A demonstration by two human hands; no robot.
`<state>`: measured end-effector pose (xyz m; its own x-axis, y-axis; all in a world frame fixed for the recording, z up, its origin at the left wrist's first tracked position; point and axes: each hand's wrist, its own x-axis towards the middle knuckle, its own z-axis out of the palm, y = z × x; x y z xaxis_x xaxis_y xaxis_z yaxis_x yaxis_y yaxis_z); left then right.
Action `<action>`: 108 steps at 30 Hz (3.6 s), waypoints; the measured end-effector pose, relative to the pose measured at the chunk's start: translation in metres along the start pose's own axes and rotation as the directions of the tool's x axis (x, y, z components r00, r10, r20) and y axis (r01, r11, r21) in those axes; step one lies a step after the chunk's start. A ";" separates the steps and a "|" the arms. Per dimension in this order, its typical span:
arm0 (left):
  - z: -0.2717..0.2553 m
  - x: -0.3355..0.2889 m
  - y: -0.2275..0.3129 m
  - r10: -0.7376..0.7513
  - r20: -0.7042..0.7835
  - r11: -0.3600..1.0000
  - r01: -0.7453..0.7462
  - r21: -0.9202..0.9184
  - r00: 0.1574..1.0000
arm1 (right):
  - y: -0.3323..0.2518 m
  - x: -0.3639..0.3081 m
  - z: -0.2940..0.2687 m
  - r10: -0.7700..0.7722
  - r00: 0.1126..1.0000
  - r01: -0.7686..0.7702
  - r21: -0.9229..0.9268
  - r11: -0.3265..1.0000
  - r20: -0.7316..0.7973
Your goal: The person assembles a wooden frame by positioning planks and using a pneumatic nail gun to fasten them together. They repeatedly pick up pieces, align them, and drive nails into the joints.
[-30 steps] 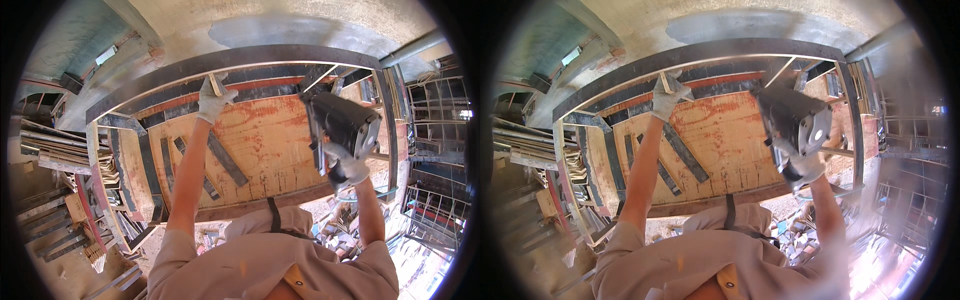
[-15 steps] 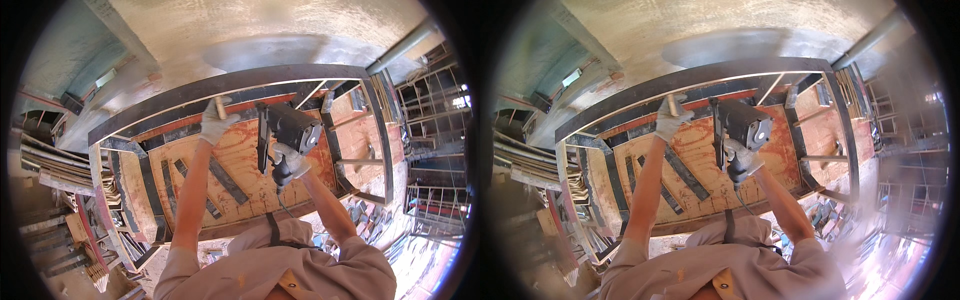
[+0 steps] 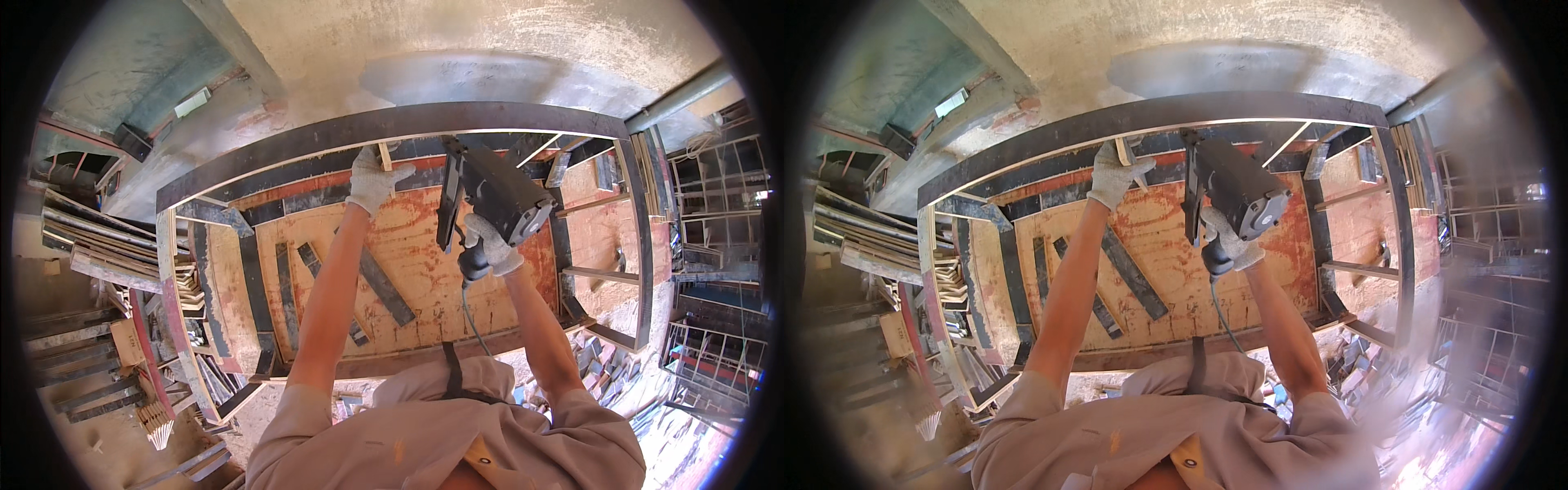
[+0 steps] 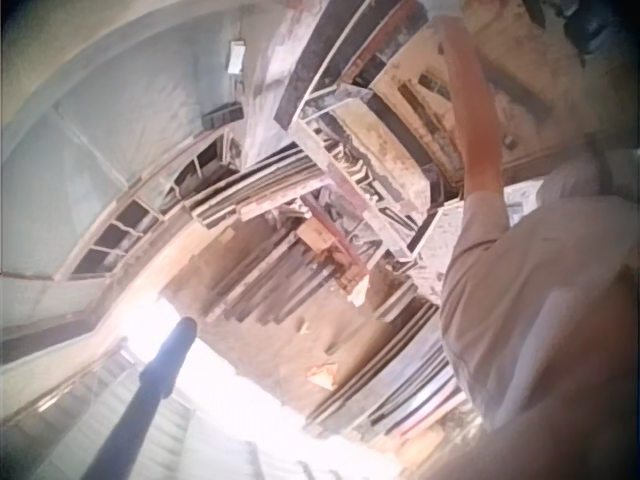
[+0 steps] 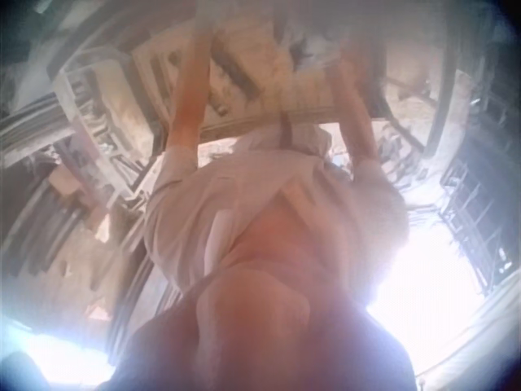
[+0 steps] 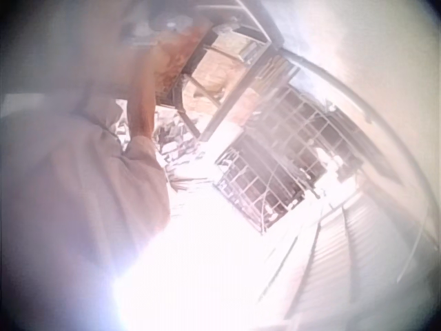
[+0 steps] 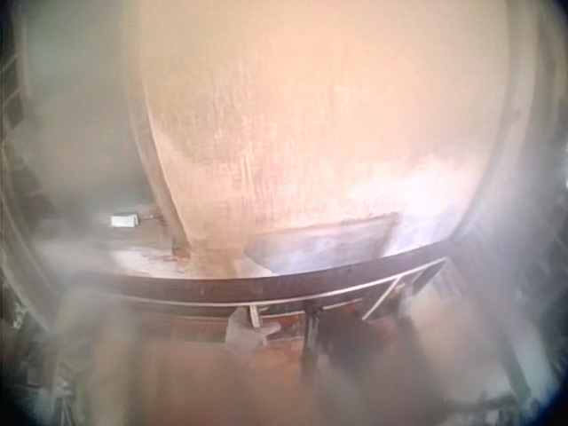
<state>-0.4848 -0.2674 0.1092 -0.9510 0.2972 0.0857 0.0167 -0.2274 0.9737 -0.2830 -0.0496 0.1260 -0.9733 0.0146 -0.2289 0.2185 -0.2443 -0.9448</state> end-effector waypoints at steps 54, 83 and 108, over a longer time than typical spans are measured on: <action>-0.014 0.019 0.030 0.169 0.073 0.984 -0.173 0.050 0.983 | -0.263 0.078 0.075 0.303 0.932 -0.147 -0.556 0.818 0.199; -0.052 -0.101 -0.070 -0.413 -0.648 0.392 0.768 0.507 0.639 | -0.277 0.071 0.073 0.407 0.906 -0.247 -0.633 0.734 0.118; -0.227 -0.099 0.066 0.212 -0.190 0.973 -0.226 -0.055 0.959 | -0.246 0.044 0.105 0.299 0.952 -0.185 -0.653 0.735 0.067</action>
<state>-0.4596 -0.5219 0.1171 -0.9668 0.0601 0.2482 0.2140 -0.3393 0.9160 -0.3867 -0.0905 0.3731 -0.8659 -0.1239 -0.4847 0.3861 0.4507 -0.8049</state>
